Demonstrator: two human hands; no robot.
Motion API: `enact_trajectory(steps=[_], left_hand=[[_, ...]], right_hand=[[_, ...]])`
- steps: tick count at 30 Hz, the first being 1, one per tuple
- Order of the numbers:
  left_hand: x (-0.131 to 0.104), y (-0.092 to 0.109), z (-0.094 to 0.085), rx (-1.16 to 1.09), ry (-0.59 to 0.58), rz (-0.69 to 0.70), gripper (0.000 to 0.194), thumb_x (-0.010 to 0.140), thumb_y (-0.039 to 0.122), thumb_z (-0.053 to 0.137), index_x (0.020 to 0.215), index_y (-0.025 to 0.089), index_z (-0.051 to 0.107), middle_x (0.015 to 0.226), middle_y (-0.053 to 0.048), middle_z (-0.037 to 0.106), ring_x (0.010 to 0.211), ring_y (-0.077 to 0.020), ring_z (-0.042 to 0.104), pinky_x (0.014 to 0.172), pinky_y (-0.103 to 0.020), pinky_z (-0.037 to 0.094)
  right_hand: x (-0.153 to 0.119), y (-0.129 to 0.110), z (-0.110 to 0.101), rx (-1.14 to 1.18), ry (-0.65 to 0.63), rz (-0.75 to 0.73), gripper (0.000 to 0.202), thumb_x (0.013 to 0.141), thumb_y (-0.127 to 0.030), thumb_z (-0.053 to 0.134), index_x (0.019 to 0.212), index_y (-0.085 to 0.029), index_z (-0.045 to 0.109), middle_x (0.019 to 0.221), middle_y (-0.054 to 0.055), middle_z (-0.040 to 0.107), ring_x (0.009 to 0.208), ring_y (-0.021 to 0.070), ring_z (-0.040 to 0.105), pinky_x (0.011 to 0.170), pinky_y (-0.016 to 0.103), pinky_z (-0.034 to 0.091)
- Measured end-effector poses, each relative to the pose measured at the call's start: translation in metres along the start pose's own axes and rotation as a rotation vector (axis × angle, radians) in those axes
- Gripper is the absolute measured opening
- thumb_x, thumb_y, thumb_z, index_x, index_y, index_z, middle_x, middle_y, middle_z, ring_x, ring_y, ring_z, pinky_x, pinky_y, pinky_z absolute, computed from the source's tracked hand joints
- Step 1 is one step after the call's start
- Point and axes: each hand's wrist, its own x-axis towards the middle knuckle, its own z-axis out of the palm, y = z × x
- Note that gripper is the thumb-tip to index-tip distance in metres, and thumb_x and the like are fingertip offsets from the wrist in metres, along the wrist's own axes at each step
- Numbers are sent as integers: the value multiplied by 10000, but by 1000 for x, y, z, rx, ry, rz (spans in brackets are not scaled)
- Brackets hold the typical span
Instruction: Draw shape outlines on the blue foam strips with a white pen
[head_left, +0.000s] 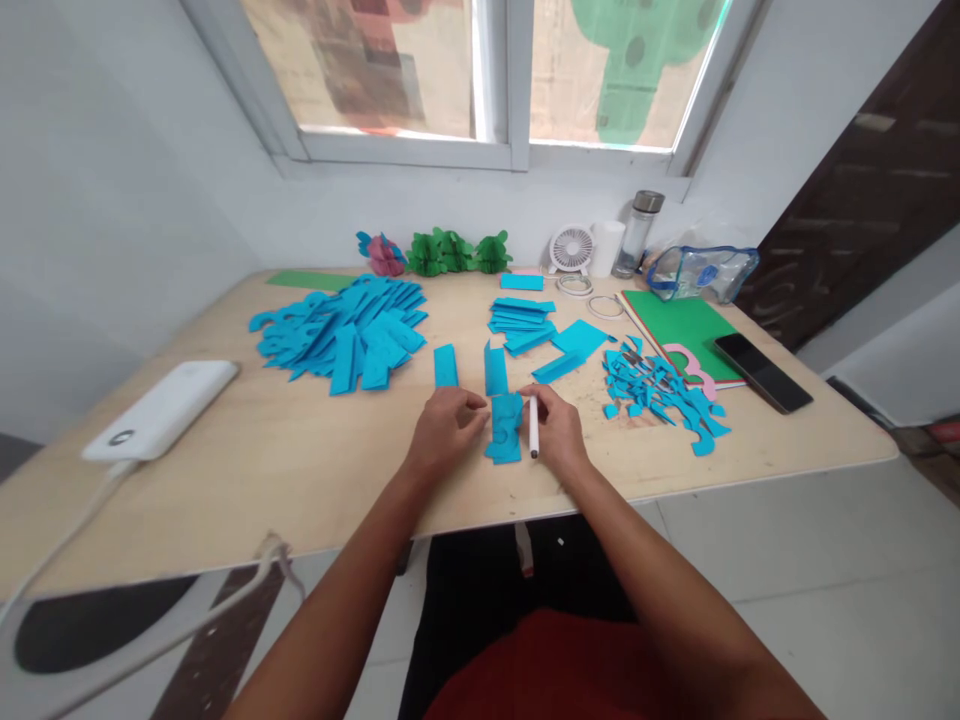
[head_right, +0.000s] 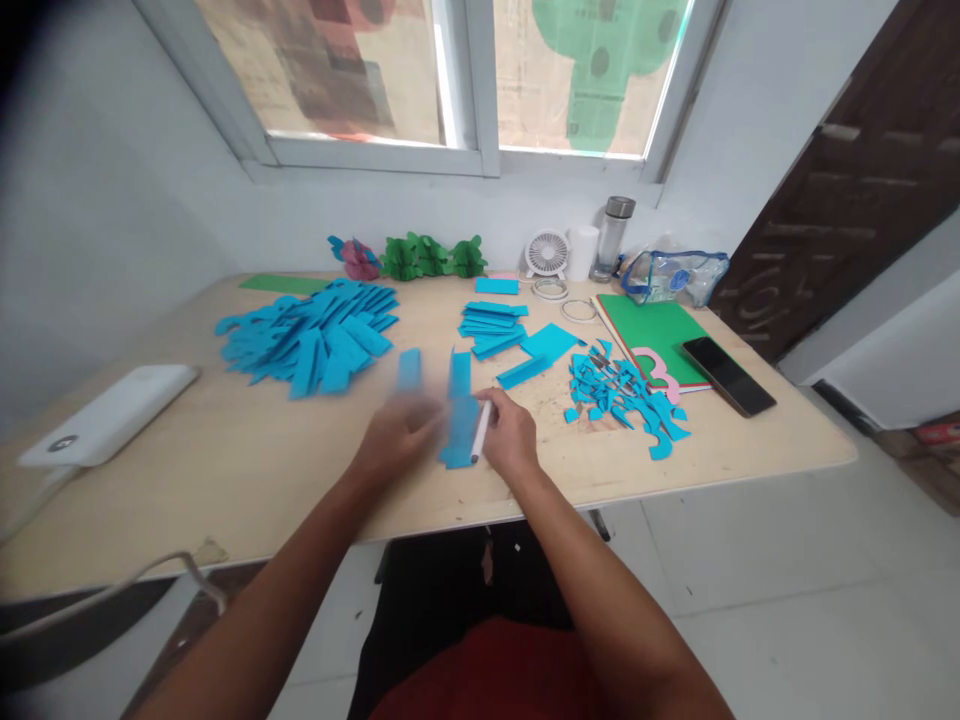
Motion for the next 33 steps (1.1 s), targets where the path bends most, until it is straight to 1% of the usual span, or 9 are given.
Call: enact_trajectory(steps=[4, 8, 11, 14, 17, 20, 24, 30, 33], left_hand=[[2, 0, 1, 32, -89, 70, 176, 783, 336, 631, 889, 209, 689, 910, -66, 677, 930, -257, 603, 910, -411, 471], [4, -2, 3, 141, -134, 134, 314, 751, 344, 681, 1035, 209, 692, 976, -82, 651, 973, -279, 584, 916, -434, 456], [5, -2, 4, 235, -158, 134, 405, 754, 370, 695, 1120, 199, 672, 1041, -103, 638, 1006, -295, 578, 913, -436, 451], [9, -1, 5, 276, -205, 79, 416, 743, 395, 715, 1110, 202, 673, 1026, -98, 640, 989, -293, 589, 889, -414, 454], [16, 1, 5, 294, -221, 38, 365, 691, 395, 758, 1001, 213, 694, 944, -82, 650, 930, -290, 605, 830, -388, 464], [23, 4, 6, 307, -210, -2, 314, 639, 360, 790, 902, 220, 691, 880, -69, 659, 883, -291, 620, 772, -365, 465], [28, 6, 10, 310, -164, -56, 221, 634, 310, 768, 798, 222, 650, 799, -52, 660, 852, -294, 633, 711, -345, 462], [21, 11, 19, 262, -41, -117, 179, 677, 236, 672, 839, 217, 597, 850, -54, 689, 887, -286, 646, 737, -365, 475], [16, 15, 23, 197, 5, -119, 153, 710, 212, 615, 859, 223, 581, 832, -32, 695, 856, -256, 659, 751, -362, 488]], right_hand=[[1, -1, -2, 3, 46, 29, 318, 766, -179, 527, 1023, -245, 701, 726, -10, 663, 664, 168, 614, 648, 260, 479], [1, -1, -2, 30, 66, 48, 315, 788, -191, 519, 1042, -248, 696, 746, -5, 680, 689, 174, 634, 687, 274, 501], [1, -1, -3, 26, 76, 46, 311, 787, -198, 528, 1044, -247, 695, 738, -6, 679, 683, 174, 631, 673, 267, 496], [2, -1, -4, -7, 75, 41, 298, 796, -198, 527, 1034, -250, 699, 704, -10, 659, 655, 172, 613, 622, 252, 470], [2, -3, -5, -62, 63, 44, 302, 793, -171, 525, 1026, -253, 701, 700, -10, 657, 652, 173, 606, 615, 251, 455], [3, -4, -5, -89, 62, 52, 312, 768, -145, 546, 1013, -254, 703, 719, -11, 675, 663, 173, 615, 629, 250, 457], [3, -3, -4, -90, 71, 49, 325, 753, -137, 561, 1016, -266, 699, 718, -20, 681, 652, 169, 614, 606, 239, 445], [4, -4, -4, -87, 74, 38, 263, 806, -201, 549, 1005, -267, 707, 676, -10, 674, 615, 176, 600, 583, 248, 422], [3, -4, -4, -82, 71, 33, 256, 806, -210, 551, 1002, -270, 704, 692, -9, 685, 622, 177, 608, 582, 247, 420]])
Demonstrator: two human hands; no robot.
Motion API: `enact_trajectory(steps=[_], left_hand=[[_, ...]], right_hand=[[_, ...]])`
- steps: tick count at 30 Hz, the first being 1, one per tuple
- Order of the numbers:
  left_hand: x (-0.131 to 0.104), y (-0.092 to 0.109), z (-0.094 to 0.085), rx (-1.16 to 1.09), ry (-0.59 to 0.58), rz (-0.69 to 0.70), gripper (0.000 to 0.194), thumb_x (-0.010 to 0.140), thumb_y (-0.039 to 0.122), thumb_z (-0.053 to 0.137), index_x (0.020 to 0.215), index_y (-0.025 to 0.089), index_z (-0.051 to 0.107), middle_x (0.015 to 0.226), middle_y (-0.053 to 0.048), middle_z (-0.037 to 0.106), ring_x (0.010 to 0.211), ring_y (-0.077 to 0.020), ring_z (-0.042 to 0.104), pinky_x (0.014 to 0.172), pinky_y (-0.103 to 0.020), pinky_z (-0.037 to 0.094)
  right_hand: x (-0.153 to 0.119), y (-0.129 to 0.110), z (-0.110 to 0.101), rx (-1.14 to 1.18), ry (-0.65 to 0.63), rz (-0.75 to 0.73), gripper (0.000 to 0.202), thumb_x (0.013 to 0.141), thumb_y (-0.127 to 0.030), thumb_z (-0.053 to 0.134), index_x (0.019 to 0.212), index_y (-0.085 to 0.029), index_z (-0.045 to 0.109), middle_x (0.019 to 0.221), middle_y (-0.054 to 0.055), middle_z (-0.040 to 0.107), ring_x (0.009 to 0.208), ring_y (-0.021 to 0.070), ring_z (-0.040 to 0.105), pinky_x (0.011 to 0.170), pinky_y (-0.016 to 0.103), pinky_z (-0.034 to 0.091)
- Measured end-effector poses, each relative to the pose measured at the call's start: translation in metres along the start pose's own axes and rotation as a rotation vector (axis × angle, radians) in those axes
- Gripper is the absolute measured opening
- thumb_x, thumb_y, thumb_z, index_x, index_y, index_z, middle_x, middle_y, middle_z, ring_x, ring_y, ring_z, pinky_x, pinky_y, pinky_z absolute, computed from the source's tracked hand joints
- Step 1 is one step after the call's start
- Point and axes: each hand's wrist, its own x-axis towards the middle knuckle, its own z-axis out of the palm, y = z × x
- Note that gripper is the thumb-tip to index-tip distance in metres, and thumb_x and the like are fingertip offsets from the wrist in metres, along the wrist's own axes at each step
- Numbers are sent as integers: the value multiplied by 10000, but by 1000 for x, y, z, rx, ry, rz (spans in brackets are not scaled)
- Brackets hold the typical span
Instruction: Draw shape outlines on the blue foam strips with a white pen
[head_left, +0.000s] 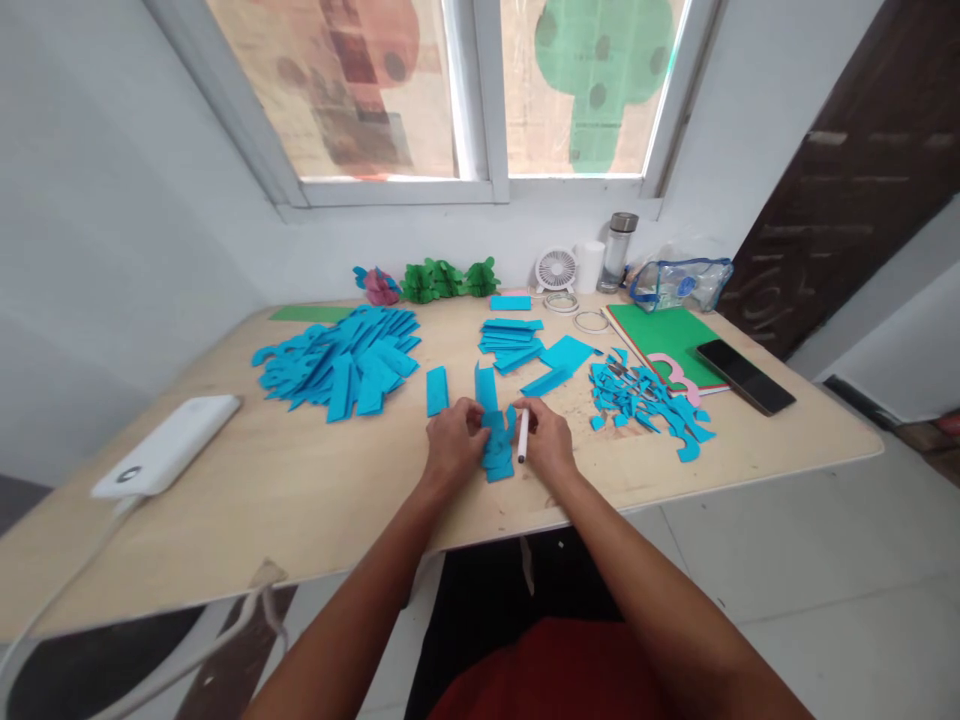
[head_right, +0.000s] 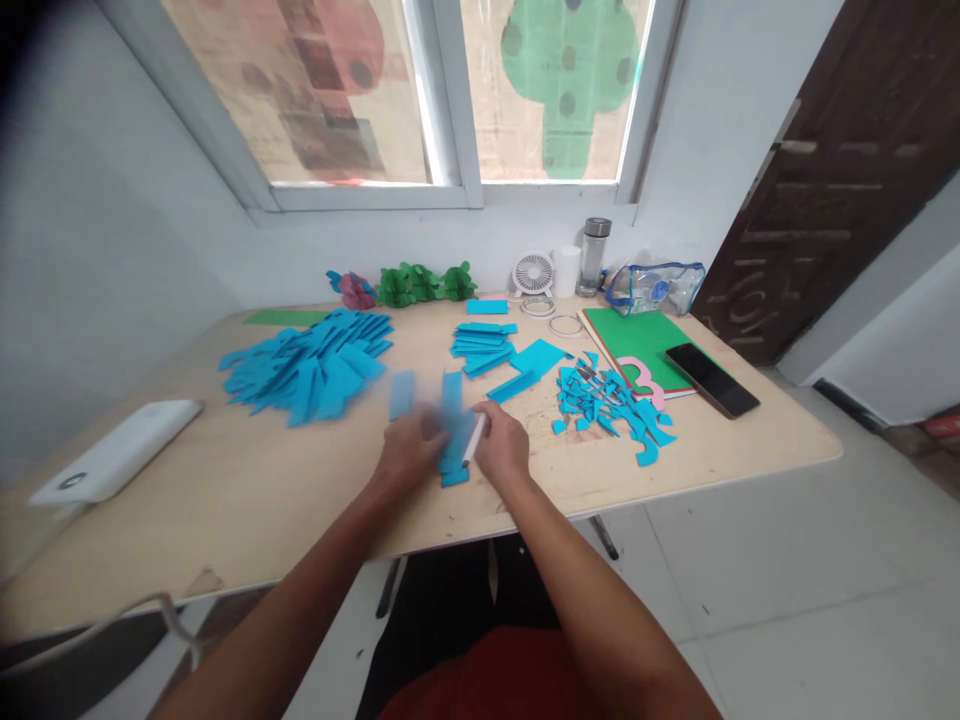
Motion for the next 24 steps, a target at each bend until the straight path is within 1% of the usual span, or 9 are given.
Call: enact_trajectory(steps=[3, 5, 9, 14, 16, 18, 21, 22, 24], left_hand=[[-3, 0, 0, -80, 39, -7, 114, 751, 231, 565, 864, 226, 574, 818, -16, 697, 800, -218, 671, 725, -330, 510], [-3, -3, -5, -125, 70, -17, 125, 764, 253, 548, 883, 224, 574, 839, -20, 700, 798, -207, 678, 725, -319, 525], [6, -20, -24, -171, 124, -36, 194, 756, 293, 574, 935, 222, 589, 854, -24, 700, 820, -211, 683, 778, -337, 537], [40, -45, -51, -165, 195, -107, 231, 712, 284, 605, 930, 209, 607, 842, -30, 688, 828, -225, 678, 776, -343, 534], [57, -51, -56, -155, 207, -147, 239, 686, 263, 611, 916, 202, 617, 779, -17, 670, 788, -225, 670, 760, -347, 532], [72, -54, -58, -147, 226, -177, 272, 682, 239, 597, 950, 204, 625, 777, -12, 666, 819, -235, 670, 786, -369, 531], [78, -45, -56, -143, 285, -202, 294, 707, 230, 572, 993, 193, 632, 955, -72, 693, 1018, -287, 644, 913, -447, 500], [74, -38, -55, -153, 297, -196, 288, 734, 243, 559, 1006, 187, 633, 1028, -91, 691, 1078, -295, 625, 953, -460, 484], [57, -14, -57, -194, 273, -155, 272, 784, 304, 558, 1017, 190, 640, 1094, -90, 691, 1091, -279, 627, 962, -433, 495]], right_hand=[[-1, 0, 0, 2, -2, 2, 273, 793, -189, 551, 1004, -273, 702, 673, -15, 684, 621, 176, 611, 574, 244, 414], [-1, 0, 0, 3, -5, 6, 286, 788, -178, 546, 1007, -272, 703, 661, -19, 679, 613, 175, 611, 565, 243, 407], [-2, 0, 0, 1, -6, 21, 291, 790, -175, 541, 1007, -270, 711, 667, -12, 675, 604, 176, 608, 554, 246, 396], [-3, -1, 1, -1, -15, 40, 280, 790, -182, 557, 995, -279, 720, 663, -15, 669, 610, 173, 599, 573, 241, 425], [-3, -1, 1, -9, -16, 47, 278, 793, -187, 558, 996, -283, 721, 657, -17, 663, 601, 172, 595, 568, 241, 426], [-3, -1, 1, -12, -6, 38, 286, 789, -181, 555, 995, -289, 721, 658, -18, 661, 598, 171, 593, 563, 241, 420], [-3, -1, 1, -10, -1, 20, 255, 786, -199, 564, 960, -293, 725, 646, -22, 650, 592, 170, 589, 559, 242, 412], [-3, -2, 1, -5, -7, 20, 239, 784, -211, 573, 951, -291, 725, 641, -24, 645, 589, 170, 588, 560, 243, 413], [-3, -2, 0, 14, -22, 23, 226, 775, -226, 591, 949, -285, 723, 661, -24, 656, 603, 171, 598, 579, 246, 426]])
